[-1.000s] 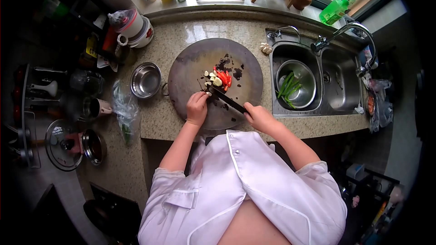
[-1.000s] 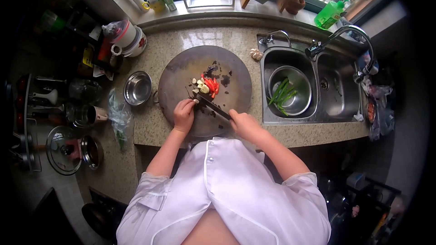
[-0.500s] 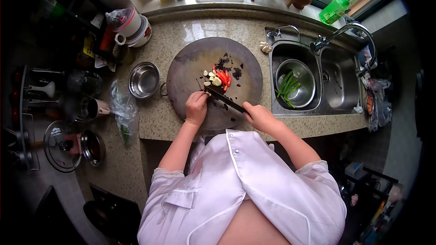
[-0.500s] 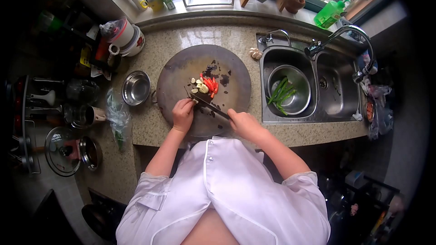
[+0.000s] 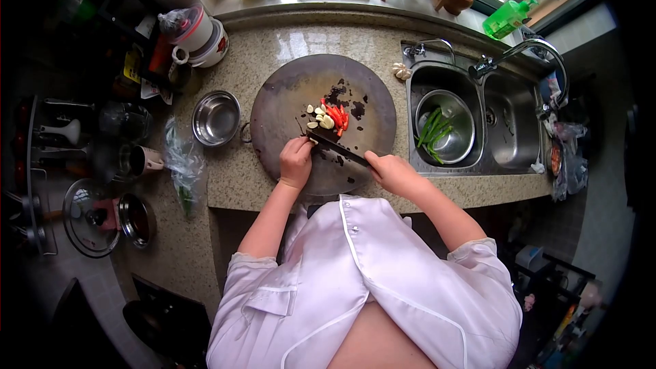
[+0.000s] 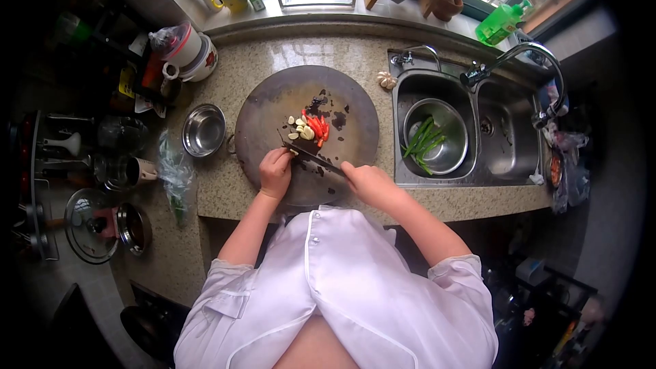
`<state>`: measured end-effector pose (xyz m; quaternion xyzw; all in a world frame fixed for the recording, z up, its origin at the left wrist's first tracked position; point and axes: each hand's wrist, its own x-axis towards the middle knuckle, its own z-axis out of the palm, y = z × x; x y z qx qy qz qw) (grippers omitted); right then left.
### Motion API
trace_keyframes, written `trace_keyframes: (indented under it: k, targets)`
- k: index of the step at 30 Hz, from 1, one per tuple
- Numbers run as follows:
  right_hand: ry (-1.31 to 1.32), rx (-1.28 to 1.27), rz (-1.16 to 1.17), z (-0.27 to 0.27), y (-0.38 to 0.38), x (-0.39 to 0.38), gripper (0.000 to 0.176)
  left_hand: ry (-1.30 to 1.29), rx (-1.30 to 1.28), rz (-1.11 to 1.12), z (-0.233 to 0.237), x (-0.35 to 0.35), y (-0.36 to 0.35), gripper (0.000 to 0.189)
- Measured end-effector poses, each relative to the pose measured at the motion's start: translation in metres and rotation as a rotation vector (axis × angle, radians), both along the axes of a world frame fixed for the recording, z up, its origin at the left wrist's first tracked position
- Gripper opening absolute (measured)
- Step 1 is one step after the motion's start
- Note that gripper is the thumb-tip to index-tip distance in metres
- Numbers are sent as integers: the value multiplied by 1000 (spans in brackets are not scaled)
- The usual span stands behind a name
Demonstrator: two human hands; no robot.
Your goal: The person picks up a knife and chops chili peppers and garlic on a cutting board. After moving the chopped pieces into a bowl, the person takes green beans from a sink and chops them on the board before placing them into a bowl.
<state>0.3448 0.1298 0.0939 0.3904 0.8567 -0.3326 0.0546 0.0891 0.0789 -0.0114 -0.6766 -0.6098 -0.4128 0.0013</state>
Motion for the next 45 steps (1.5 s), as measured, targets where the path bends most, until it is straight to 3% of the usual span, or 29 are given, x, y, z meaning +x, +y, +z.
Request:
trace_keyframes:
  k: [11,22,28,45]
  targets:
    - [-59,-38,37,-15,5,-15,12,10,5,9,-1,1,-2,16]
    - [-20,-23,62,5,3,-6,14,1,10,41,-4,1,-4,16]
    - [-17,-48,0,-18,1,-19,14,-5,14,12,-4,-1,-4,16]
    - [-45,-62,53,-2,6,-16,14,-2,-11,37,-7,-2,-6,17]
